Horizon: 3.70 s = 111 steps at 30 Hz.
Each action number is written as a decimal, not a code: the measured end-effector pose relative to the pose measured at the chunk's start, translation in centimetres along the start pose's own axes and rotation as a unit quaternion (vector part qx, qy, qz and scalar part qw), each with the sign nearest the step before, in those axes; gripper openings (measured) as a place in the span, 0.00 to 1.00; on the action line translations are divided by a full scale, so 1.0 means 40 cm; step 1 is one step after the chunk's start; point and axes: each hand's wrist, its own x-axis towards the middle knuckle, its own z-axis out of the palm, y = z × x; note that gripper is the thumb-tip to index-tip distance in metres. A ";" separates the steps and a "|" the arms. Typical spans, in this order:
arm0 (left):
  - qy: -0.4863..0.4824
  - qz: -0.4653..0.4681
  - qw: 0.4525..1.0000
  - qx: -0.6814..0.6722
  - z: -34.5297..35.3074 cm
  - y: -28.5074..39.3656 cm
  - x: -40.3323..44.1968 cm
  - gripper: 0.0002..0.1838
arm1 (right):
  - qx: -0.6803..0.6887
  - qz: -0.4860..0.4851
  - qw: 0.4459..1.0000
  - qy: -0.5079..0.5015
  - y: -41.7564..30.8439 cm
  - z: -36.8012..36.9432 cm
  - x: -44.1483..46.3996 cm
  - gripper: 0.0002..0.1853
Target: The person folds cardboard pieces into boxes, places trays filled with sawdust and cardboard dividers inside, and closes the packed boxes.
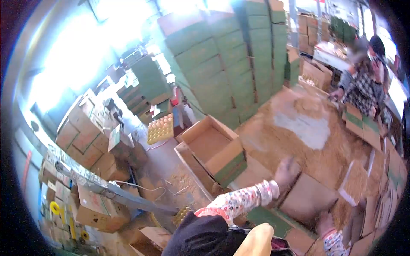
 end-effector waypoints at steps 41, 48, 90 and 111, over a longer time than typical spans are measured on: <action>0.405 -0.003 0.864 -0.299 -1.107 -0.272 0.011 0.27 | 0.669 0.049 0.721 0.174 -0.355 0.392 0.044 0.26; 0.391 -0.101 0.815 -0.415 -1.054 -0.437 0.016 0.25 | 0.442 0.067 0.882 0.148 -0.905 0.751 0.474 0.33; 0.254 -0.064 0.958 0.120 -0.716 -0.149 -0.294 0.51 | 0.066 0.039 0.997 -0.021 -0.641 0.272 0.708 0.19; 0.219 -0.110 0.962 0.122 -0.614 -0.206 -0.261 0.59 | -0.197 0.173 0.927 0.268 -0.290 -0.135 -0.061 0.19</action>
